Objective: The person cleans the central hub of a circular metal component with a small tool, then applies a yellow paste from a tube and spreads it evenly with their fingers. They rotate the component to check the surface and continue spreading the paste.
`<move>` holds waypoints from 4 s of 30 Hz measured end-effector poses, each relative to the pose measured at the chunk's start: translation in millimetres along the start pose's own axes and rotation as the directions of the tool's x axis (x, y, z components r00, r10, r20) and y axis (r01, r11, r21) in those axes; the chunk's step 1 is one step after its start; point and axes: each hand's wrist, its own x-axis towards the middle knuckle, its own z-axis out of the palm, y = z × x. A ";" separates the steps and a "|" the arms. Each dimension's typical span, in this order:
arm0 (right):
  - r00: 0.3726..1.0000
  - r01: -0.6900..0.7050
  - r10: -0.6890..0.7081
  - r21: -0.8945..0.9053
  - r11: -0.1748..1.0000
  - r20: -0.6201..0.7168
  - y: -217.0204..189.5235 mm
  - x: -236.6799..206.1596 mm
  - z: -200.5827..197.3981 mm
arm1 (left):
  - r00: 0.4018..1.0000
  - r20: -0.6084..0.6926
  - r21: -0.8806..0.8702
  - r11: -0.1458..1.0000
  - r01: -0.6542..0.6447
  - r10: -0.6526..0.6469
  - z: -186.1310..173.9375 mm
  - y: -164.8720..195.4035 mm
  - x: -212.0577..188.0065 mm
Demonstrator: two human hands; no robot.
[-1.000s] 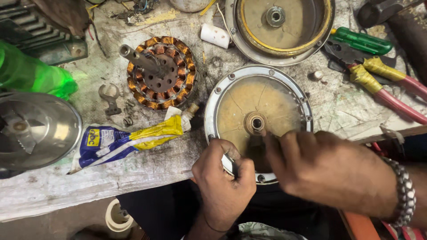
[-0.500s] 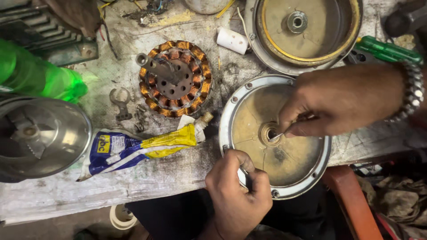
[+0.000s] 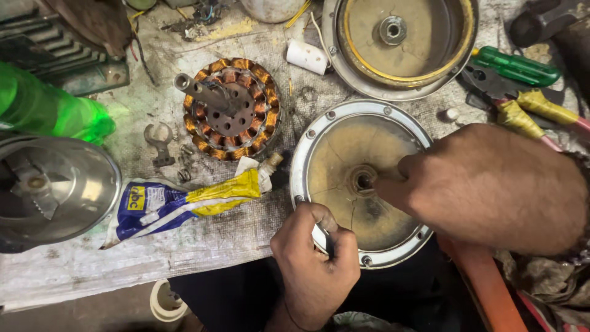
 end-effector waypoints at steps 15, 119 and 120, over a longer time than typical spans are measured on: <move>0.950 -0.023 -0.093 -0.363 0.932 -0.299 -72.4 -0.7 30.0 | 0.999 -0.020 0.048 0.998 -0.047 0.048 -0.4 -1.3 -2.2; 0.527 0.065 0.253 0.336 0.940 -0.811 -19.1 -41.2 63.8 | 0.971 -0.016 -0.315 0.923 0.220 -0.237 -0.2 -10.5 19.9; 0.511 0.062 0.258 0.334 0.940 -0.820 -18.6 -41.0 63.7 | 0.974 -0.029 -0.328 0.922 0.205 -0.227 -0.9 -11.8 18.6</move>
